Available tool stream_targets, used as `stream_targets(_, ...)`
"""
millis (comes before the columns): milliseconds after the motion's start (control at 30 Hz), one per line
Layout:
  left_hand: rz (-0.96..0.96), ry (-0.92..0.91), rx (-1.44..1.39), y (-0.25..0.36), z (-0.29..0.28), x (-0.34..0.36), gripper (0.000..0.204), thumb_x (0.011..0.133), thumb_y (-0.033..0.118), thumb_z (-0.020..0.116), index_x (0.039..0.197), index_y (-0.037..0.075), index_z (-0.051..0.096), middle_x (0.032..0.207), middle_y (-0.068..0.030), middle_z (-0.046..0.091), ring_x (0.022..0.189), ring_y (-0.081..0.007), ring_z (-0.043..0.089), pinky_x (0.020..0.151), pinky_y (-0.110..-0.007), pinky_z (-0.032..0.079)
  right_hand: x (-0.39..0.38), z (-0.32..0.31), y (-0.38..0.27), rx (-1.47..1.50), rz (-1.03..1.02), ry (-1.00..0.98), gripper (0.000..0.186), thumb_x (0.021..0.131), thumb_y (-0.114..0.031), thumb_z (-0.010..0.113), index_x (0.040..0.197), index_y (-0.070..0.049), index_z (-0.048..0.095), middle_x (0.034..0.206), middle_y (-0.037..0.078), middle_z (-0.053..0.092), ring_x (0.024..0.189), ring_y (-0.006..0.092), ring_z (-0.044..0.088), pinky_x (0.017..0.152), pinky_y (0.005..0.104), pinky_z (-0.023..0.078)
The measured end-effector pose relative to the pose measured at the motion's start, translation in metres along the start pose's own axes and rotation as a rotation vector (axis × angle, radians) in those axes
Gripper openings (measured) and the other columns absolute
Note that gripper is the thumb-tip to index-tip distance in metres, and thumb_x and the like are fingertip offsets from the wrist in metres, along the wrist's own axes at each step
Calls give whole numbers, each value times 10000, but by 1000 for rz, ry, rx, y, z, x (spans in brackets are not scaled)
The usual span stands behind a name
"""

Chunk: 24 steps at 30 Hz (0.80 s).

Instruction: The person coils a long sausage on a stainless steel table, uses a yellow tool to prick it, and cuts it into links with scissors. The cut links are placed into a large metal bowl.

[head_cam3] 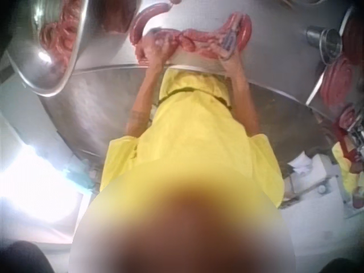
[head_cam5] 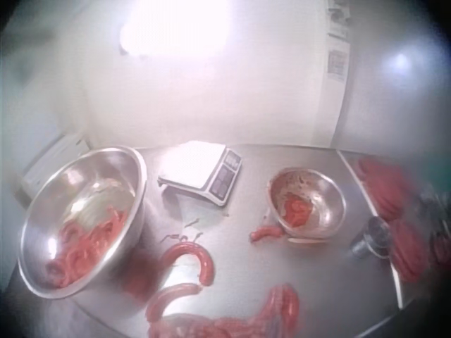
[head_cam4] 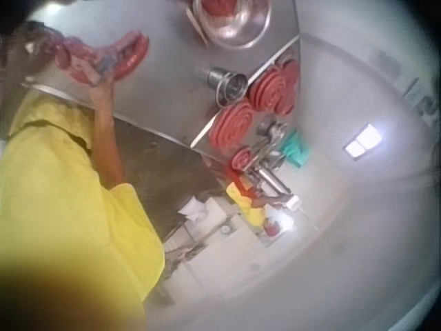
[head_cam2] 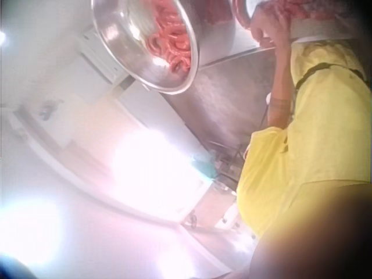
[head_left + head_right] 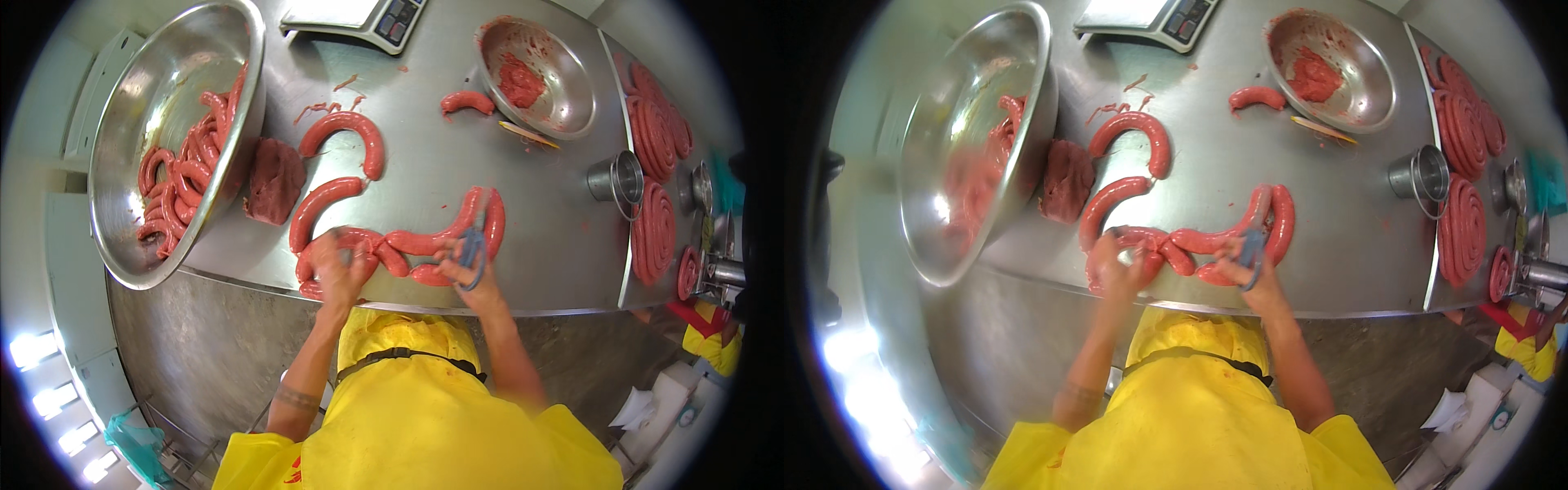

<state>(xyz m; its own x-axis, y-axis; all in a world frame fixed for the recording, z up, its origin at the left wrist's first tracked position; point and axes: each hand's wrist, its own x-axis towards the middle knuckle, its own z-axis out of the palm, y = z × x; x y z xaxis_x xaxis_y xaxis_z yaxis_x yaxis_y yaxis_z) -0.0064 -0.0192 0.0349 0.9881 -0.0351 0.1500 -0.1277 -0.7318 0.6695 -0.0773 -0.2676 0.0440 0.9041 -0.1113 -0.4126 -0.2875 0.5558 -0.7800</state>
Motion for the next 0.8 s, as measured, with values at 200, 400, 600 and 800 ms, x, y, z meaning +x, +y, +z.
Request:
stream_targets(200, 325, -377, -56, 117, 144, 30, 532, 752, 154, 798, 1205, 6, 563, 1130, -207, 627, 1047, -415, 596, 842, -497, 501, -4, -78, -20, 95, -92, 106, 266, 871, 28, 745, 1027, -102, 574, 1406, 165, 549, 1018, 178, 633, 781, 306, 533)
stream_targets(400, 80, -867, -277, 117, 150, 94, 671, 677, 133, 780, 1277, -25, 524, 1112, -244, 651, 1036, -370, 643, 871, -427, 523, -29, -73, -9, 336, 16, -93, 529, 869, -591, 705, 1022, -99, 587, 1311, 133, 584, 883, 111, 583, 725, 284, 488)
stream_targets(600, -392, -1401, -680, 101, 116, 155, 753, 828, 103, 652, 1517, 2, 367, 957, -135, 691, 609, -155, 614, 569, -268, 533, -29, -55, 18, 709, 284, -283, 754, 815, -837, 521, 1011, -114, 602, 1230, 77, 607, 991, 202, 620, 741, 330, 494)
stream_targets(800, -706, -1464, -812, 74, 104, 186, 528, 970, 329, 637, 1363, 3, 505, 817, -110, 660, 472, -127, 542, 395, -231, 426, 30, -34, 42, 824, 253, -291, 810, 762, -899, 492, 960, -122, 608, 1204, 94, 608, 900, 178, 610, 732, 367, 511)
